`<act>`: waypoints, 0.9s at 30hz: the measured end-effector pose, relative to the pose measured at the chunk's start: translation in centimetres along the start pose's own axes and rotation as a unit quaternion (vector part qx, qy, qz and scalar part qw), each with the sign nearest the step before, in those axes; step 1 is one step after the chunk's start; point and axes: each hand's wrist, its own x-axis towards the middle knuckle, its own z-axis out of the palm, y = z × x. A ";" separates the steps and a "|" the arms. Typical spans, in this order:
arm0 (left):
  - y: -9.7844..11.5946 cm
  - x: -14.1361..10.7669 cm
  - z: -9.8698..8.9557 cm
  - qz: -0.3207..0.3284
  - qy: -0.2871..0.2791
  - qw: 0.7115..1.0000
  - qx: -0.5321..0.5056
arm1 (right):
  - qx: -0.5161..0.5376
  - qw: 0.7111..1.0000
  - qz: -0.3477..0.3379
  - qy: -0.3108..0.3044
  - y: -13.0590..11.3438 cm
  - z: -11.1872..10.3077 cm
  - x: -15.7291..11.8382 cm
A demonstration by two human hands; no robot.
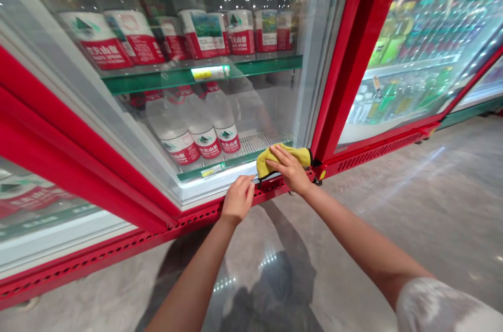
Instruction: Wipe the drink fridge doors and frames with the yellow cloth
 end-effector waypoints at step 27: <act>6.1 3.6 0.2 -0.214 0.041 0.858 -0.466 | 0.725 0.474 0.492 0.089 -7.6 0.2 0.6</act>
